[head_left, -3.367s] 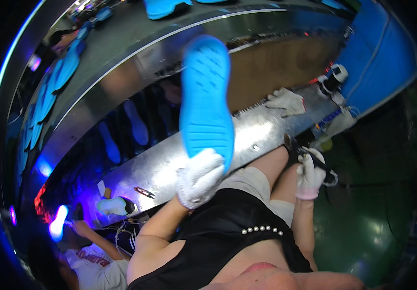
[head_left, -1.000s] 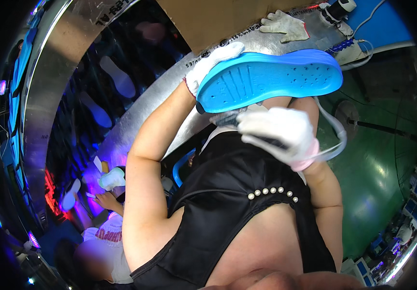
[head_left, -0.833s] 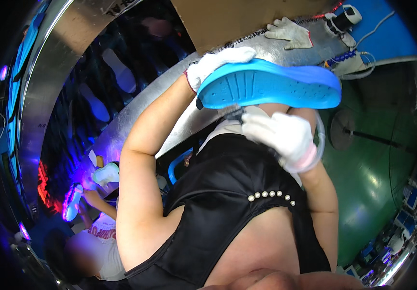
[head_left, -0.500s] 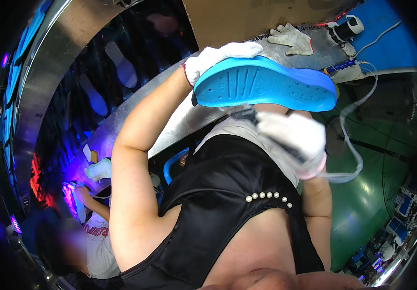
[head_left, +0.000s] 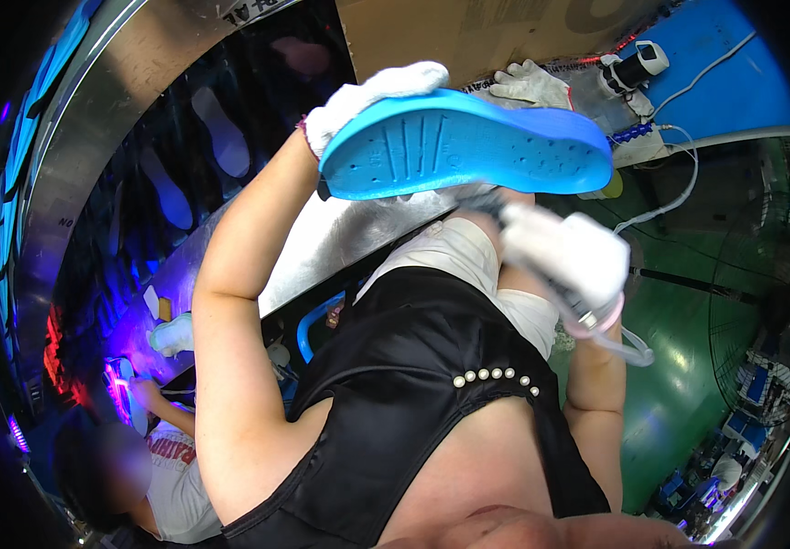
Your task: The person cleans the bottom of a blue shoe sole by applying a liquid with a brush and then wipes the sole with a cloth, repeating these actions for multiple blue soles and placing each on a moving conveyor belt.
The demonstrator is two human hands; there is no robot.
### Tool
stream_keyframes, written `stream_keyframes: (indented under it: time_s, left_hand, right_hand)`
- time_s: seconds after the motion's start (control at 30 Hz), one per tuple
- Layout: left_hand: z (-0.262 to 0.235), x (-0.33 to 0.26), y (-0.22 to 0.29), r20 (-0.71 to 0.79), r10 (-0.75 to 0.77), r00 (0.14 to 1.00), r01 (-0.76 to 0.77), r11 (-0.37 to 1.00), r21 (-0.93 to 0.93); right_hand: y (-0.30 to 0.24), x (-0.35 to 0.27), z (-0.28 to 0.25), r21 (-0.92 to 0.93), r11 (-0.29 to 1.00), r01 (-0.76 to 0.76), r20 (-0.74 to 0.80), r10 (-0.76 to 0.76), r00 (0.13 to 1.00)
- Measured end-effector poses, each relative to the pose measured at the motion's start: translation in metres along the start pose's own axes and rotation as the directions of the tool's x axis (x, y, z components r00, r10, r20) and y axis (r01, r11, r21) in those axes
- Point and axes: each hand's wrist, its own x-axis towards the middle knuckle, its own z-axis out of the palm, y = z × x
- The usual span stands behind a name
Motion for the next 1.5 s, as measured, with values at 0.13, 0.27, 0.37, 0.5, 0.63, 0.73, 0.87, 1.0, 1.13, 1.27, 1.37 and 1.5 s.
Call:
stream_keyframes:
  time_s: [0.13,0.27,0.37,0.5,0.63,0.73,0.87,1.0,1.13,1.27,1.37,1.5]
  left_hand:
    - [0.013,-0.006,0.024,0.195,-0.344,0.918,0.395,0.82,-0.414]
    - [0.05,-0.009,-0.007,0.288,-0.025,0.957,0.265,0.479,-0.837]
    - [0.091,-0.008,-0.016,0.23,0.163,0.959,0.213,0.113,-0.97]
    - [0.104,-0.01,-0.017,-0.041,0.054,0.998,-0.053,0.249,-0.967]
    - [0.093,-0.026,-0.008,-0.119,-0.006,0.993,-0.104,0.451,-0.887]
    - [0.056,-0.042,0.03,-0.003,0.358,0.934,-0.234,0.606,-0.76]
    - [0.008,-0.04,0.129,-0.064,0.517,0.854,-0.366,0.509,-0.779]
    - [0.011,-0.02,0.172,-0.47,0.365,0.804,-0.582,0.315,-0.75]
    - [-0.001,-0.027,0.147,-0.179,0.325,0.929,-0.367,0.876,-0.313]
    - [-0.052,-0.084,0.22,-0.271,0.695,0.666,0.021,0.346,0.938]
    - [-0.16,-0.144,0.25,-0.385,0.671,0.634,0.738,-0.377,0.559]
    - [-0.211,-0.154,0.252,-0.639,0.462,0.615,0.777,-0.492,0.393]
  right_hand:
    - [-0.002,0.003,-0.006,-0.03,0.999,-0.041,0.086,0.043,0.995]
    - [0.0,0.008,0.01,0.582,0.777,-0.242,-0.105,0.366,0.924]
    - [0.006,0.023,0.035,0.392,0.878,-0.274,-0.304,0.404,0.863]
    - [0.008,0.027,0.046,-0.181,0.978,-0.101,-0.395,0.022,0.918]
    - [-0.004,0.023,0.041,0.25,0.967,-0.042,-0.356,0.132,0.925]
    - [-0.009,-0.002,0.026,0.588,0.805,-0.075,-0.385,0.36,0.85]
    - [-0.01,-0.002,0.028,0.7,0.714,0.003,-0.473,0.461,0.75]
    - [-0.012,-0.002,0.041,0.815,0.562,-0.144,-0.307,0.629,0.714]
    - [0.002,-0.017,0.045,0.857,0.445,-0.26,-0.217,0.769,0.601]
    - [0.015,-0.03,0.048,0.872,0.391,-0.295,-0.167,0.803,0.572]
    - [0.011,-0.026,0.063,0.889,0.29,-0.354,-0.074,0.855,0.513]
    - [0.014,-0.02,0.06,0.91,0.207,-0.36,-0.006,0.874,0.486]
